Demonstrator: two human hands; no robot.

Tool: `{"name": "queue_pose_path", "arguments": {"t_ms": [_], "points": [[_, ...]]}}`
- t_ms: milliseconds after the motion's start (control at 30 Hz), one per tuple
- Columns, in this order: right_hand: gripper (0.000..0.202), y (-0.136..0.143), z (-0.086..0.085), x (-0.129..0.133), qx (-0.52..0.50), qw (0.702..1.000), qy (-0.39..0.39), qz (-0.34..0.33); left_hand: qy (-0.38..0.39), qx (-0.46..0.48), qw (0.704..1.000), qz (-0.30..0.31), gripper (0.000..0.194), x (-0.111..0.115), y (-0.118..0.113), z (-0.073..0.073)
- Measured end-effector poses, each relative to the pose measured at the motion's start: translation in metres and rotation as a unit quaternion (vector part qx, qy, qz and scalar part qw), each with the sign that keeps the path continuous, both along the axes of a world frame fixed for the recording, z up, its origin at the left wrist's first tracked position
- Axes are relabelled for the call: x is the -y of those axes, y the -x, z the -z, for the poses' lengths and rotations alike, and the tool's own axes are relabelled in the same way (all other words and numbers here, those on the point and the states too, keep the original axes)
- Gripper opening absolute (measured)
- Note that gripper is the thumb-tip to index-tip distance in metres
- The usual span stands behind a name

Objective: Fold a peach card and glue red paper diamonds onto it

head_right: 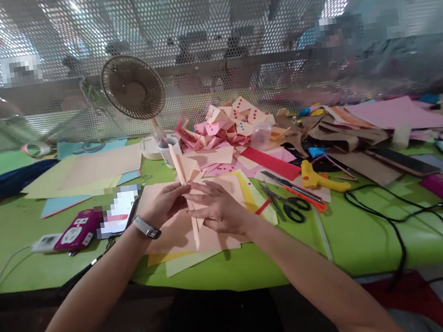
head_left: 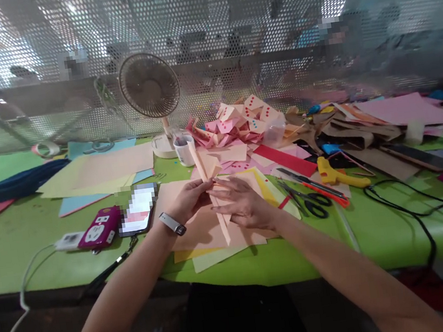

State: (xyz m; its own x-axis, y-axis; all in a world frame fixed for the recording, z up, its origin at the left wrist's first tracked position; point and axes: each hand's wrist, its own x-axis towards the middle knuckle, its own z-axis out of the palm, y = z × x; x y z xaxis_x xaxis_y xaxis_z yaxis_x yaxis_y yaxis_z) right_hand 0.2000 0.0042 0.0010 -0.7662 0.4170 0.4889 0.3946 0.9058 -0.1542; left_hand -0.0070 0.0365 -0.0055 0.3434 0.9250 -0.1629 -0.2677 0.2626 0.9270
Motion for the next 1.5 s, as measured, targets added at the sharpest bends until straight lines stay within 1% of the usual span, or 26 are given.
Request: {"name": "queue_pose_path", "arguments": {"t_ms": [133, 333, 467, 600, 700, 800, 933, 1100, 1267, 1400, 1500], "points": [[0.034, -0.001, 0.002, -0.002, -0.029, 0.999, -0.006, 0.017, 0.004, 0.022, 1.0, -0.001, 0.033, 0.003, -0.002, -0.002], [0.026, -0.002, 0.003, -0.003, -0.074, 0.996, -0.017, 0.04, -0.003, 0.039, 0.999, 0.007, 0.029, 0.006, -0.002, -0.009], [0.026, -0.002, 0.005, -0.004, -0.103, 0.993, -0.025, 0.058, 0.013, 0.063, 0.998, -0.008, 0.032, 0.006, -0.003, -0.008], [0.027, -0.003, 0.008, -0.007, -0.109, 0.992, -0.017, 0.057, 0.002, 0.061, 0.998, -0.017, 0.03, 0.006, -0.004, -0.007], [0.03, -0.003, 0.009, -0.007, -0.104, 0.993, -0.008, 0.059, -0.015, 0.057, 0.998, 0.0, 0.029, 0.008, -0.003, -0.008], [0.029, -0.002, 0.009, -0.006, -0.109, 0.992, -0.009, 0.061, -0.025, 0.066, 0.997, 0.019, 0.028, 0.009, -0.002, -0.009], [0.028, -0.002, 0.009, -0.006, -0.119, 0.991, -0.009, 0.067, -0.01, 0.085, 0.996, 0.013, 0.026, 0.008, -0.002, -0.009], [0.028, -0.003, 0.009, -0.008, -0.132, 0.989, 0.018, 0.062, -0.007, 0.099, 0.995, -0.007, 0.026, 0.009, -0.005, -0.012], [0.026, -0.003, 0.008, -0.006, -0.157, 0.984, 0.059, 0.053, -0.006, 0.095, 0.995, 0.002, 0.026, 0.01, -0.005, -0.013], [0.028, -0.004, 0.005, -0.004, -0.149, 0.983, 0.103, 0.04, -0.004, 0.089, 0.996, -0.004, 0.027, 0.01, -0.005, -0.011], [0.03, -0.004, 0.004, -0.004, -0.146, 0.981, 0.12, 0.038, -0.007, 0.086, 0.996, -0.003, 0.028, 0.009, -0.005, -0.01]]}}
